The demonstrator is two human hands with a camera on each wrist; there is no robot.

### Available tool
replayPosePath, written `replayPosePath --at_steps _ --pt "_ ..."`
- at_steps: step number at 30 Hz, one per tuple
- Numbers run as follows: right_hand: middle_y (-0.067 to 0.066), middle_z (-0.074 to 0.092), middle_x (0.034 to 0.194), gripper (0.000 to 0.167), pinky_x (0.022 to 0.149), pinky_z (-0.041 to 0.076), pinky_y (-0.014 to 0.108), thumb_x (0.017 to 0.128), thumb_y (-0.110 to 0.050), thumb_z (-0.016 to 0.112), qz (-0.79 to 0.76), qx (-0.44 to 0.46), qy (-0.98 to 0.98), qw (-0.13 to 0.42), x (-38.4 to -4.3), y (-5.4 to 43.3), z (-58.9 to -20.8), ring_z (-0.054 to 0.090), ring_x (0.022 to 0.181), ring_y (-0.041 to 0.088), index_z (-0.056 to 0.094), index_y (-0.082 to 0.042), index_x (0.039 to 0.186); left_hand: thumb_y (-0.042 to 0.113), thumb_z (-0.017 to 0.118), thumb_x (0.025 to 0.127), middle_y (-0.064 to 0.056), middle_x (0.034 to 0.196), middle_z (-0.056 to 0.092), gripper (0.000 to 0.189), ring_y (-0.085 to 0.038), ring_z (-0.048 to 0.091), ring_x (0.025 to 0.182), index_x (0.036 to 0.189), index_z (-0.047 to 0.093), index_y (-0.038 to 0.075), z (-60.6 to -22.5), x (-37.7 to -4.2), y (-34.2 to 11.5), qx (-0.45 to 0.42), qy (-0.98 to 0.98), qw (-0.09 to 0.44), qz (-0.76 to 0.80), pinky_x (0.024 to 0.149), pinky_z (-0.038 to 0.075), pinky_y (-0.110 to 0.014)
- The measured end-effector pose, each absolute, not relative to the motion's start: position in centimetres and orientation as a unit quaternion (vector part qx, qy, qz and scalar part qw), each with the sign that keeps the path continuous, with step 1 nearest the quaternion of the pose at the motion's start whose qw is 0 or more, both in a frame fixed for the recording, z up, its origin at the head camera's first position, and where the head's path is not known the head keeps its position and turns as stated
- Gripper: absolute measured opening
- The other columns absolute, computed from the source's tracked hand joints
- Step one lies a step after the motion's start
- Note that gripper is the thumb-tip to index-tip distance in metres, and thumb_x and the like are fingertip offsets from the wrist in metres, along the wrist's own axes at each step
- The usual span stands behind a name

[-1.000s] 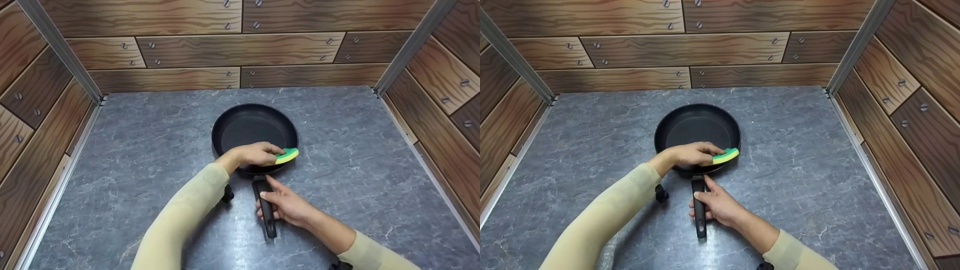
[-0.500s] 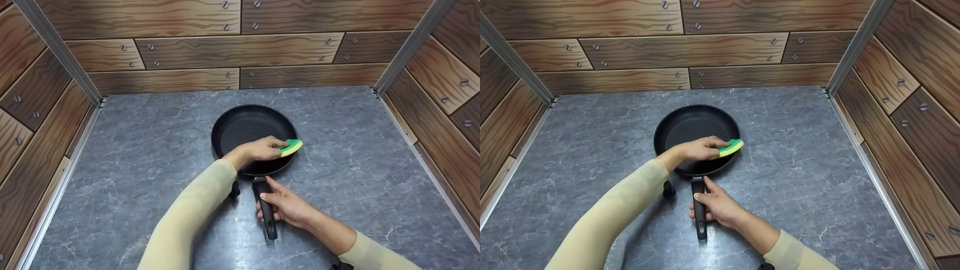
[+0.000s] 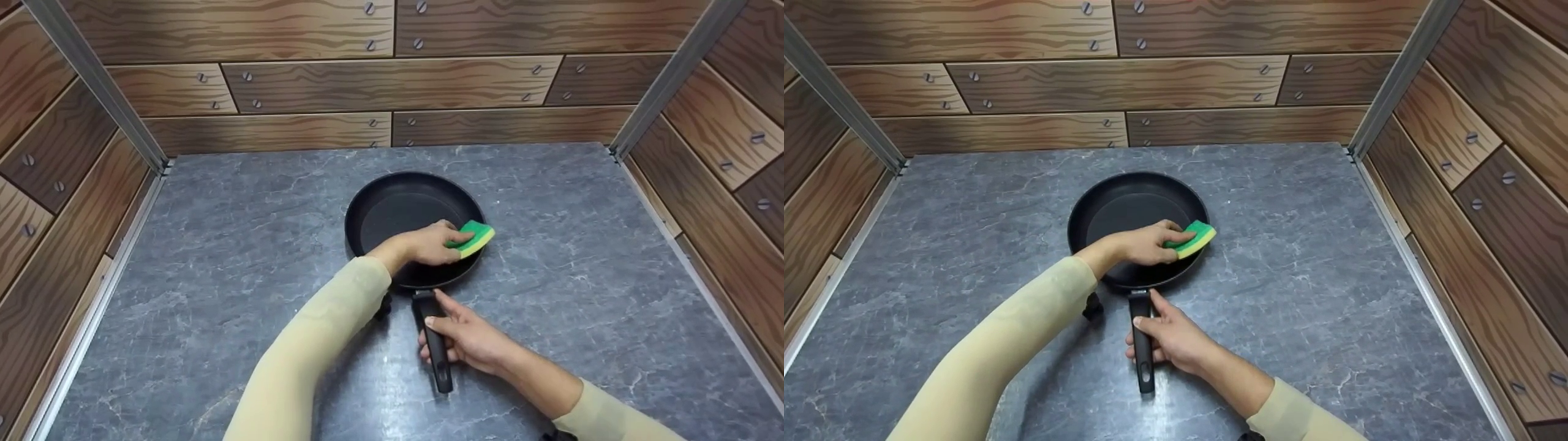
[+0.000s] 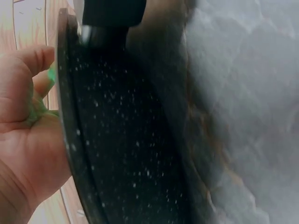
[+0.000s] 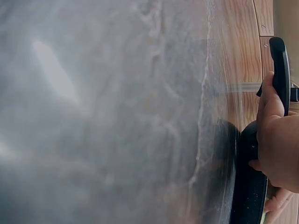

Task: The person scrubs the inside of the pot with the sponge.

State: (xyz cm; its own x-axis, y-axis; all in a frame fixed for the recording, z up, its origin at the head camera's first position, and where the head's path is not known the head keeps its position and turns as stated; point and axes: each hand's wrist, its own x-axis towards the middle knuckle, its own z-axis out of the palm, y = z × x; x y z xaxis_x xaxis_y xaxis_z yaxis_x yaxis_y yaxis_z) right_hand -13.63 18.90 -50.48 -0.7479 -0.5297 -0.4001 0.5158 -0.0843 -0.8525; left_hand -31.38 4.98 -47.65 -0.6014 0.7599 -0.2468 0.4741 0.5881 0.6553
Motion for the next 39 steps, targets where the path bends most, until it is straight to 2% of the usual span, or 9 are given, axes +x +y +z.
replayPosePath --at_steps 7,11,17,22,27,31,39 --pt "0.015 0.071 0.100 0.089 0.082 0.063 0.040 0.112 -0.018 0.053 -0.735 -0.002 0.578 0.355 -13.6 18.9 -50.5 0.075 0.084 0.020 -0.013 -0.013 0.170 0.036 0.059 0.108 -0.016 0.155 0.043 0.064 -0.028 0.044 0.140 0.166 0.032 0.039 -47.4 -31.2 5.0 0.371 0.880 0.228 0.189 0.117 0.038 -0.045" --pt "0.015 0.071 0.099 0.089 0.082 0.063 0.040 0.112 -0.018 0.054 -0.737 -0.003 0.576 0.353 -13.5 18.9 -50.6 0.075 0.084 0.020 -0.013 -0.012 0.170 0.035 0.059 0.110 -0.018 0.149 0.046 0.065 -0.031 0.047 0.138 0.167 0.028 0.041 -47.6 -31.4 5.1 0.400 0.892 0.178 0.114 0.120 0.033 -0.052" --pt "0.014 0.071 0.099 0.090 0.081 0.064 0.040 0.111 -0.018 0.055 -0.738 -0.006 0.579 0.346 -13.5 19.0 -50.7 0.075 0.084 0.020 -0.014 -0.011 0.170 0.036 0.056 0.111 -0.016 0.142 0.051 0.069 -0.031 0.053 0.134 0.168 0.019 0.046 -48.3 -31.8 5.0 0.424 0.900 0.105 0.005 0.121 0.031 -0.052" --pt "0.014 0.071 0.098 0.090 0.080 0.064 0.040 0.111 -0.017 0.055 -0.740 -0.002 0.579 0.342 -13.5 19.1 -50.8 0.075 0.082 0.020 -0.013 -0.011 0.170 0.034 0.046 0.115 -0.019 0.147 0.049 0.062 -0.034 0.051 0.135 0.169 0.017 0.047 -48.9 -32.2 5.1 0.446 0.892 0.042 -0.060 0.118 0.035 -0.051" --pt "0.014 0.072 0.097 0.091 0.079 0.064 0.040 0.110 -0.018 0.056 -0.738 -0.003 0.581 0.343 -13.5 19.2 -50.9 0.075 0.082 0.020 -0.013 -0.012 0.170 0.027 0.041 0.116 -0.019 0.159 0.041 0.063 -0.032 0.044 0.143 0.169 0.014 0.049 -49.3 -32.9 5.1 0.453 0.882 -0.008 -0.126 0.118 0.034 -0.050" --pt "0.015 0.072 0.098 0.091 0.080 0.064 0.040 0.110 -0.018 0.056 -0.736 -0.004 0.584 0.344 -13.5 19.2 -50.8 0.075 0.082 0.020 -0.012 -0.012 0.170 0.028 0.038 0.117 -0.019 0.165 0.035 0.062 -0.032 0.039 0.148 0.169 0.012 0.048 -49.2 -33.4 5.1 0.454 0.877 -0.022 -0.159 0.119 0.034 -0.048" --pt "0.016 0.073 0.098 0.091 0.080 0.064 0.041 0.110 -0.018 0.056 -0.732 -0.001 0.589 0.343 -13.4 19.3 -50.6 0.075 0.083 0.021 -0.012 -0.012 0.170 0.025 0.040 0.115 -0.020 0.164 0.035 0.063 -0.033 0.041 0.143 0.169 0.016 0.048 -48.9 -34.0 5.4 0.453 0.865 -0.055 -0.211 0.113 0.040 -0.046"
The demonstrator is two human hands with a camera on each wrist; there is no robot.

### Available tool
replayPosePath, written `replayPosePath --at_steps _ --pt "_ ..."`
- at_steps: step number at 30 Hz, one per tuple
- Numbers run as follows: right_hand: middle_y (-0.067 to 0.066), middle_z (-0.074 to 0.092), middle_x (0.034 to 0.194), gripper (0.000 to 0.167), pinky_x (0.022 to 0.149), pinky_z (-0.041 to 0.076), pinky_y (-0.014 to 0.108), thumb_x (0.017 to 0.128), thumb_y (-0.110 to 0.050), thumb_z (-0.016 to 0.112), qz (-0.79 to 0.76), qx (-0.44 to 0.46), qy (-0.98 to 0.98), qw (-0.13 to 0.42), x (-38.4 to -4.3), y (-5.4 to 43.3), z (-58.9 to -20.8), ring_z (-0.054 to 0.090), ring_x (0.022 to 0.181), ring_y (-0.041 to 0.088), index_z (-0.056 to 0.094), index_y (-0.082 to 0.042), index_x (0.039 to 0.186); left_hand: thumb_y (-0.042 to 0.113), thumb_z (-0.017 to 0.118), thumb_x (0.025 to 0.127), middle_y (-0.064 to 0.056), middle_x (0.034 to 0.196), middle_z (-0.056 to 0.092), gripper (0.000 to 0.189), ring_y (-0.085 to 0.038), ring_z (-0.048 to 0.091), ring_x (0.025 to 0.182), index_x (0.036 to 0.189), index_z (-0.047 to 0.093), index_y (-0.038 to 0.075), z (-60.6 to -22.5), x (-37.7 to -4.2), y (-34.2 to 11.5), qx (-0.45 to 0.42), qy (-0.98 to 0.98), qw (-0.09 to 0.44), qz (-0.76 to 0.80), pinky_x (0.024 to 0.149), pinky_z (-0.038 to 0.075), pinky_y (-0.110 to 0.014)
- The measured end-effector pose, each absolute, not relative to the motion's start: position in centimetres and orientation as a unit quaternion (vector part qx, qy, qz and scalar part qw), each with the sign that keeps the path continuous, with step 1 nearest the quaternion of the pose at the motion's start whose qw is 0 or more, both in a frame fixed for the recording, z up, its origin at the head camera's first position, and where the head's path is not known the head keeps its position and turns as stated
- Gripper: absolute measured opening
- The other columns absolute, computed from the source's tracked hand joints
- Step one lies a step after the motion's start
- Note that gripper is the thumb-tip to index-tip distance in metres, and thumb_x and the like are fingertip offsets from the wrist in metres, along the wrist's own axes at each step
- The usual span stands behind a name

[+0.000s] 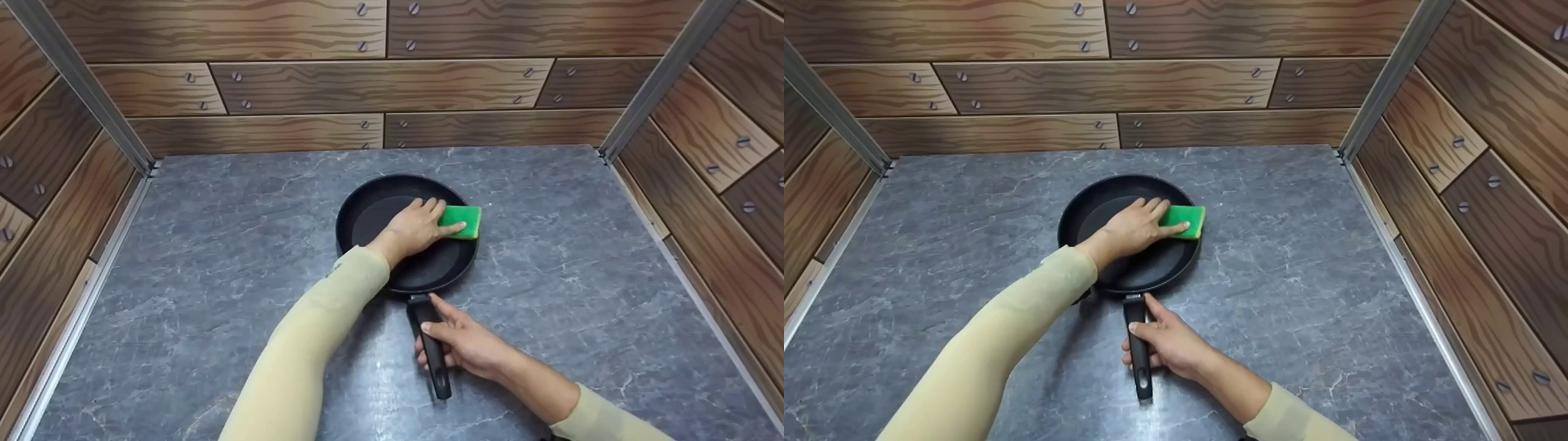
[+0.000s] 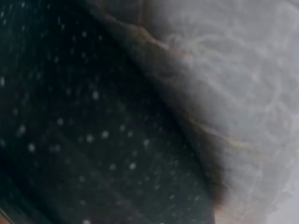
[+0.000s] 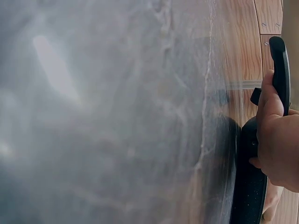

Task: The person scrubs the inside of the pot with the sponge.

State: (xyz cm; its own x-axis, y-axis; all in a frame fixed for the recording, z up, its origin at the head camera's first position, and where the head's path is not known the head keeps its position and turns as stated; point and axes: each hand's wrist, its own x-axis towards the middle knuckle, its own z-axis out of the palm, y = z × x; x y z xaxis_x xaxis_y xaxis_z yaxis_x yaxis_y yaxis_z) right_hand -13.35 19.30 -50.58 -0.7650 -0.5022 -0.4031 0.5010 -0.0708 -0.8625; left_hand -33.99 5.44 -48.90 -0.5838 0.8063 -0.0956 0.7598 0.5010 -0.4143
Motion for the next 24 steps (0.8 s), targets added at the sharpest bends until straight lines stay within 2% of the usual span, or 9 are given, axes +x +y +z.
replayPosePath --at_steps 7,18,24 --pt "0.015 0.073 0.098 0.091 0.079 0.064 0.041 0.110 -0.018 0.057 -0.730 0.001 0.592 0.342 -13.29 19.28 -50.57 0.075 0.082 0.021 -0.011 -0.012 0.170 0.027 0.036 0.115 -0.019 0.162 0.033 0.062 -0.034 0.041 0.141 0.169 0.014 0.049 -48.99 -34.15 5.69 -0.424 -0.868 0.063 0.250 0.108 0.041 -0.047" --pt "0.016 0.073 0.098 0.091 0.078 0.064 0.040 0.110 -0.017 0.056 -0.733 -0.004 0.588 0.341 -13.32 19.38 -50.58 0.075 0.081 0.020 -0.012 -0.012 0.170 0.029 0.024 0.115 -0.017 0.151 0.039 0.058 -0.030 0.044 0.121 0.169 0.012 0.049 -49.13 -34.48 6.11 -0.346 -0.899 0.061 0.261 0.096 0.041 -0.043" --pt "0.015 0.073 0.098 0.092 0.078 0.064 0.039 0.109 -0.018 0.058 -0.733 -0.002 0.589 0.340 -13.23 19.37 -50.57 0.075 0.081 0.020 -0.011 -0.012 0.170 0.028 0.024 0.115 -0.018 0.151 0.039 0.058 -0.032 0.044 0.124 0.170 0.015 0.047 -49.33 -34.86 6.18 -0.315 -0.914 0.053 0.251 0.096 0.042 -0.045"
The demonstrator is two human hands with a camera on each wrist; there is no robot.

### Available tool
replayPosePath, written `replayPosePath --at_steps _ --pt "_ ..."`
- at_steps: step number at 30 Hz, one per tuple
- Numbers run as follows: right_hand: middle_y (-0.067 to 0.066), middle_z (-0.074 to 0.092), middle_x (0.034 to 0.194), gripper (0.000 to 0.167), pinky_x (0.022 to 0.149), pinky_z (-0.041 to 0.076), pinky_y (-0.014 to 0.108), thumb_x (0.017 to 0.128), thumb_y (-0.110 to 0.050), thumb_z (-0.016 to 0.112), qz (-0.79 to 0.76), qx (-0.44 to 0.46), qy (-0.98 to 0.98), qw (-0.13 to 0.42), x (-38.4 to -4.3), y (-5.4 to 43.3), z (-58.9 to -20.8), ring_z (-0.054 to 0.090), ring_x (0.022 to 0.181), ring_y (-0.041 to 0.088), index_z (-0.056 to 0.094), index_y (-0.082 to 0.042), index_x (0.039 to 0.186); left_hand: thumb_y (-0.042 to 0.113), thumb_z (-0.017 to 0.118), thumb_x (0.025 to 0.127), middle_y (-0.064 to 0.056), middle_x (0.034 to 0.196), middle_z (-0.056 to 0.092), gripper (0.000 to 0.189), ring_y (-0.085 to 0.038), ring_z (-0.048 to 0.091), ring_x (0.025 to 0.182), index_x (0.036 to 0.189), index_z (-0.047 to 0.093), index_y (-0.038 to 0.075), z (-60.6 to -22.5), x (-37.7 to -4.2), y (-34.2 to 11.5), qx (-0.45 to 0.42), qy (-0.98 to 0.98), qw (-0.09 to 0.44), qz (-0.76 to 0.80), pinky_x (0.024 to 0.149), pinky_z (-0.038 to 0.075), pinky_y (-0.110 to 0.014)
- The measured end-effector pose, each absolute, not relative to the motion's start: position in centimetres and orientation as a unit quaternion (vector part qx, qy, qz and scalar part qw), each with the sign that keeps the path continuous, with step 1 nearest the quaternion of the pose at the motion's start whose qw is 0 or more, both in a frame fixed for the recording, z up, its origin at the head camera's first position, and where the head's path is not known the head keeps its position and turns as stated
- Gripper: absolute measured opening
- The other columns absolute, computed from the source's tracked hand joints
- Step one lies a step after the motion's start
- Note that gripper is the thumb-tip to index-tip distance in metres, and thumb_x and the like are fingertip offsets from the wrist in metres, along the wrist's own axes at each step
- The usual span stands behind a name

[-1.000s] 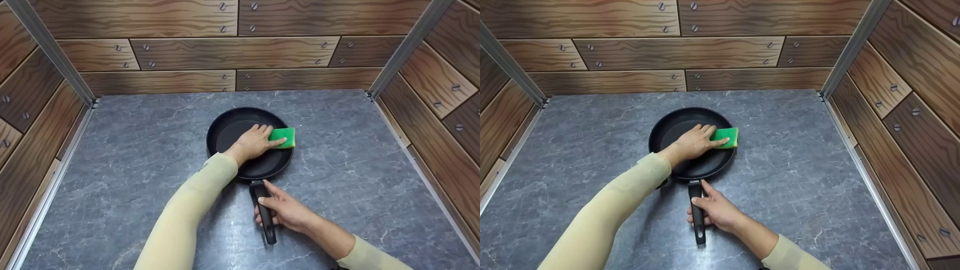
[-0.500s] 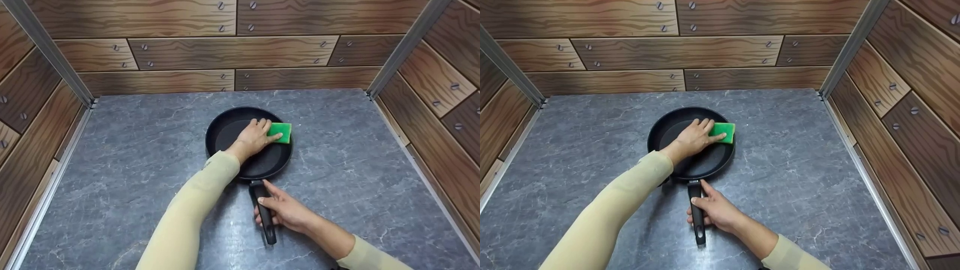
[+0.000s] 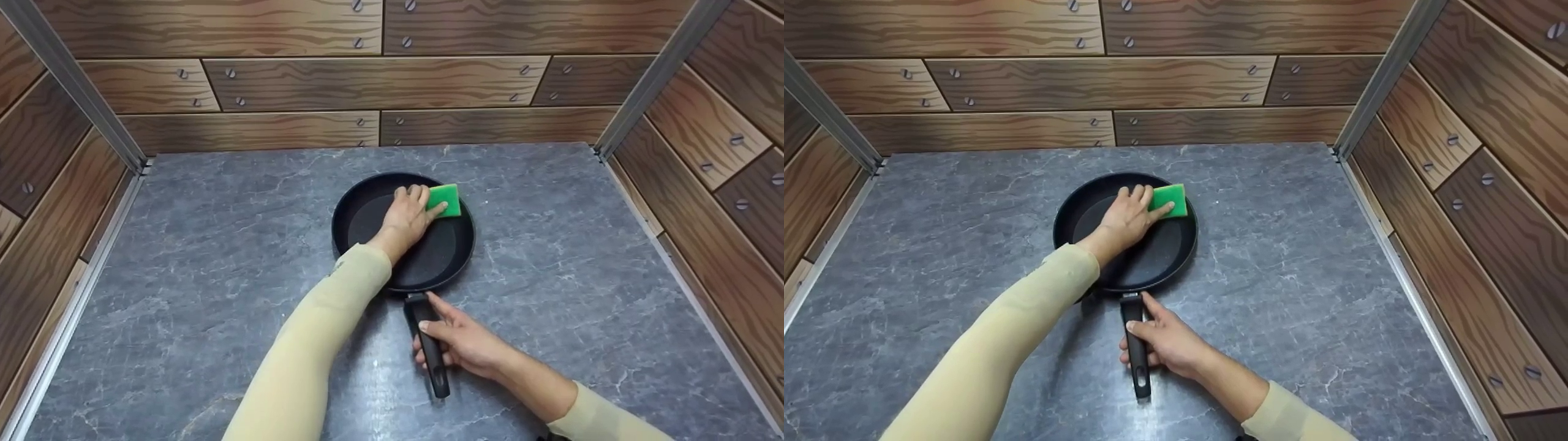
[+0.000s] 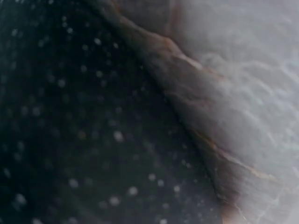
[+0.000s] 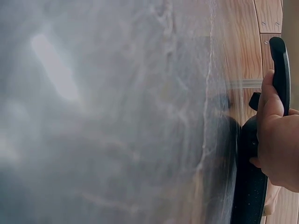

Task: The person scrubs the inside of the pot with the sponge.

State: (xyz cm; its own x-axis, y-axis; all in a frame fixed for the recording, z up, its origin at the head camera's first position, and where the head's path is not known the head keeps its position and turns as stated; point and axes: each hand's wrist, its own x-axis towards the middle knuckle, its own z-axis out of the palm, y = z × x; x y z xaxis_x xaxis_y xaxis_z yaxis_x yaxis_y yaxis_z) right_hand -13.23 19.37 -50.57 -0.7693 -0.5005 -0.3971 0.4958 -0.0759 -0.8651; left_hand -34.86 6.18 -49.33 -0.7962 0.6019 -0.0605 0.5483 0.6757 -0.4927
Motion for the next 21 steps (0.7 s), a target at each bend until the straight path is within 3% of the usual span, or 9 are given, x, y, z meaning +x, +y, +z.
replayPosePath --at_steps 6,12,21 --pt "0.015 0.073 0.098 0.091 0.078 0.064 0.039 0.109 -0.018 0.058 -0.732 0.002 0.591 0.340 -13.3 19.4 -50.5 0.075 0.082 0.020 -0.010 -0.012 0.171 0.028 0.023 0.115 -0.017 0.151 0.040 0.058 -0.033 0.044 0.127 0.170 0.016 0.045 -49.2 -35.4 6.0 -0.282 -0.924 0.047 0.255 0.095 0.042 -0.045" --pt "0.015 0.073 0.098 0.091 0.078 0.064 0.039 0.109 -0.018 0.058 -0.731 0.005 0.592 0.338 -13.2 19.5 -50.5 0.075 0.081 0.020 -0.010 -0.012 0.171 0.027 0.024 0.116 -0.018 0.148 0.041 0.057 -0.033 0.044 0.118 0.170 0.019 0.043 -49.2 -36.0 5.5 -0.255 -0.932 0.039 0.254 0.088 0.040 -0.044" --pt "0.014 0.072 0.095 0.090 0.076 0.064 0.038 0.110 -0.018 0.057 -0.737 0.003 0.587 0.335 -13.1 19.3 -50.6 0.074 0.080 0.019 -0.009 -0.014 0.171 0.026 0.024 0.114 -0.019 0.146 0.044 0.056 -0.035 0.046 0.117 0.168 0.034 0.038 -48.9 -36.4 4.2 -0.227 -0.949 0.044 0.216 0.087 0.040 -0.045"
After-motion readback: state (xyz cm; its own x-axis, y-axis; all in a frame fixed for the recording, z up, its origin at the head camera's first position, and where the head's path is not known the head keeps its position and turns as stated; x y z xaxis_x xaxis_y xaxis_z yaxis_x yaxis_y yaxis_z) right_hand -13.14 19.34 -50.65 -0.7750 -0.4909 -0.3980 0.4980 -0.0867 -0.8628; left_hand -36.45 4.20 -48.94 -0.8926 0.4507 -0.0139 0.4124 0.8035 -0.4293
